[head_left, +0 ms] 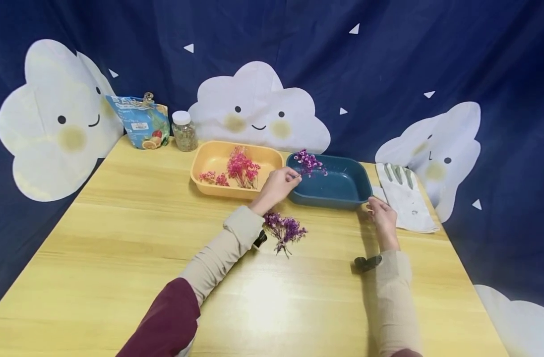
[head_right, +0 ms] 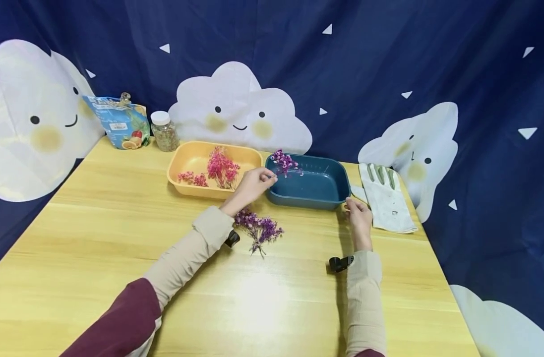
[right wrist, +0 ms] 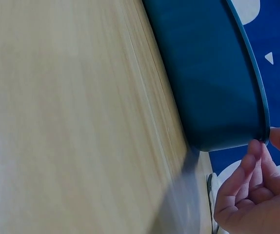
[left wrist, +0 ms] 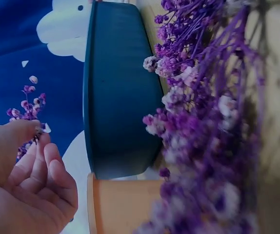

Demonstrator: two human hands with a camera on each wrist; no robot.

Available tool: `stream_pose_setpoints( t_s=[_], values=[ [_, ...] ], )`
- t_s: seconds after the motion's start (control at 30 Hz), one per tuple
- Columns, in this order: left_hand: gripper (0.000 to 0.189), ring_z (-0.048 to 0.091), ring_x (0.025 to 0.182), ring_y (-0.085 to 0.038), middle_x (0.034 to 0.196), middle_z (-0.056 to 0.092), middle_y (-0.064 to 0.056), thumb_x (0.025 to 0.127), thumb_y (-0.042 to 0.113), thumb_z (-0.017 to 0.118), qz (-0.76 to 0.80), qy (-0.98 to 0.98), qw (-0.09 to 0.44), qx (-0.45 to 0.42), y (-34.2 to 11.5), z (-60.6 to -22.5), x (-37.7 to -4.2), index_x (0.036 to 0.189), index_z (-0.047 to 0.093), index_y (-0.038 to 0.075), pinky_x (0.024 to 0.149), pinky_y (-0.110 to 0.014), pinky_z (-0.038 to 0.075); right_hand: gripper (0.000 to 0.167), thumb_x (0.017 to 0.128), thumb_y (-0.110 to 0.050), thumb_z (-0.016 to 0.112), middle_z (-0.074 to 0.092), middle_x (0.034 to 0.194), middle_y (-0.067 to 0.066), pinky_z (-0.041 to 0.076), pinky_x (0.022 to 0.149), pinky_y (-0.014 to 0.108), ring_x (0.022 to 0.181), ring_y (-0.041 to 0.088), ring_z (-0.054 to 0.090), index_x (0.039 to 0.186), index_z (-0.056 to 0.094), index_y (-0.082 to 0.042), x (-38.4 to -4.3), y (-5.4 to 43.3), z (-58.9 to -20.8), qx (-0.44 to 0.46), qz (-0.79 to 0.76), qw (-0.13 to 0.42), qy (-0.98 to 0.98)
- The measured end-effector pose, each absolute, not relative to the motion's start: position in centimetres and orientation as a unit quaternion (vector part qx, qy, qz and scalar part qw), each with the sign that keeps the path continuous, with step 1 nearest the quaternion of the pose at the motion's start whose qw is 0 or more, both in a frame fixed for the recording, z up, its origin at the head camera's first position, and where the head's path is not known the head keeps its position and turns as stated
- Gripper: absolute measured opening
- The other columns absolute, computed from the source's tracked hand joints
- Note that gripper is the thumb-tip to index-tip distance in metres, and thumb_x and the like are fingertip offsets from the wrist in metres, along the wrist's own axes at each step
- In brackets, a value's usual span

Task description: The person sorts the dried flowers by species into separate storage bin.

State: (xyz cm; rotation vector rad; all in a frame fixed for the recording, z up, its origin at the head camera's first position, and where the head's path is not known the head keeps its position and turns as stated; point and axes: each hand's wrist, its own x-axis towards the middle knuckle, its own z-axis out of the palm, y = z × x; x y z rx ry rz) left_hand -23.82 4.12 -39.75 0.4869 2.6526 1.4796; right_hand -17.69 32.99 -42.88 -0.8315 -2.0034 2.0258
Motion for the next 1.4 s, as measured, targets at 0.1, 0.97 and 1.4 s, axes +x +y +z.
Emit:
stream_pose_setpoints(
  t_s=[0.1, 0.97, 1.4],
  values=[
    [0.024, 0.063, 0.085, -0.018, 0.096, 0.067, -0.008, 0.095, 0.026, 0.058, 0.453, 0.878, 0.048, 0.144, 5.1, -39.6, -24.2, 0.11, 0.064, 0.007, 0.072, -0.029, 0.052, 0.008, 0.094, -0.017, 0.06, 0.06, 0.069, -0.009, 0.043, 0.053, 0.012, 0.06, 0.001, 0.052, 0.086, 0.063, -0.018, -17.6, 32.9, -43.0, -0.28, 0.681, 0.089, -0.671],
    [0.019, 0.065, 0.092, -0.02, 0.103, 0.069, -0.006, 0.095, 0.023, 0.06, 0.257, 0.948, 0.041, 0.182, 7.7, -39.5, -25.0, 0.102, 0.069, 0.007, 0.078, -0.033, 0.054, 0.006, 0.094, -0.018, 0.061, 0.06, 0.07, -0.008, 0.042, 0.053, 0.012, 0.06, 0.003, 0.052, 0.095, 0.064, -0.012, -17.8, 32.9, -43.4, -0.28, 0.669, 0.102, -0.681],
    [0.022, 0.063, 0.096, -0.017, 0.106, 0.068, -0.006, 0.095, 0.022, 0.059, 0.39, 0.901, 0.073, 0.175, 4.7, -38.0, -23.2, 0.111, 0.066, 0.009, 0.081, -0.031, 0.052, 0.006, 0.094, -0.02, 0.06, 0.059, 0.071, -0.007, 0.043, 0.053, 0.013, 0.06, 0.004, 0.052, 0.094, 0.061, -0.014, -18.0, 32.9, -43.3, -0.288, 0.675, 0.097, -0.672]
  ],
)
